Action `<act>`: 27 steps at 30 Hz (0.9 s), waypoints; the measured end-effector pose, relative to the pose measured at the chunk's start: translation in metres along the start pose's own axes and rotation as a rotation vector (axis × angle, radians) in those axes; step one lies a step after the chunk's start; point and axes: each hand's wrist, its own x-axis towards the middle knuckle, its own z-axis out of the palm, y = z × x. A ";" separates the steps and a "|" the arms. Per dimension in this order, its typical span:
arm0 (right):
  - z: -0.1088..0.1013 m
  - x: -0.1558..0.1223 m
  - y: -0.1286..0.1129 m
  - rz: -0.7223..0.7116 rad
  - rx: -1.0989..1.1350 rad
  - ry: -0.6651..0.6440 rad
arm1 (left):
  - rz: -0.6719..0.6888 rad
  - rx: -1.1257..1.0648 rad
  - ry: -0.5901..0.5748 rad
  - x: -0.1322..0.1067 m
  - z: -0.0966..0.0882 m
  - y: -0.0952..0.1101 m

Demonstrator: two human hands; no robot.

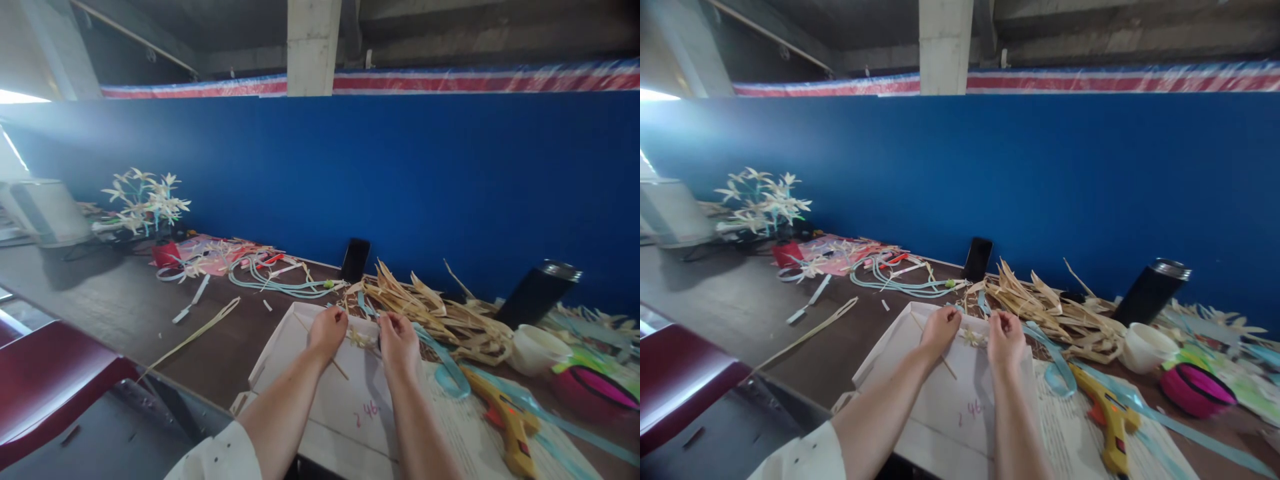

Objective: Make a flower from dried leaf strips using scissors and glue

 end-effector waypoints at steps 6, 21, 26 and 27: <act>-0.001 0.002 0.001 -0.010 -0.067 0.016 | 0.004 -0.021 0.017 0.002 -0.004 0.002; -0.005 -0.001 -0.004 -0.027 -0.122 0.056 | -0.061 -0.009 0.005 0.005 -0.007 0.005; -0.001 -0.004 -0.011 -0.061 -0.064 0.071 | -0.099 0.035 -0.009 0.006 -0.005 0.003; 0.001 -0.006 -0.014 -0.072 -0.051 0.065 | -0.103 0.035 -0.011 0.007 -0.004 0.002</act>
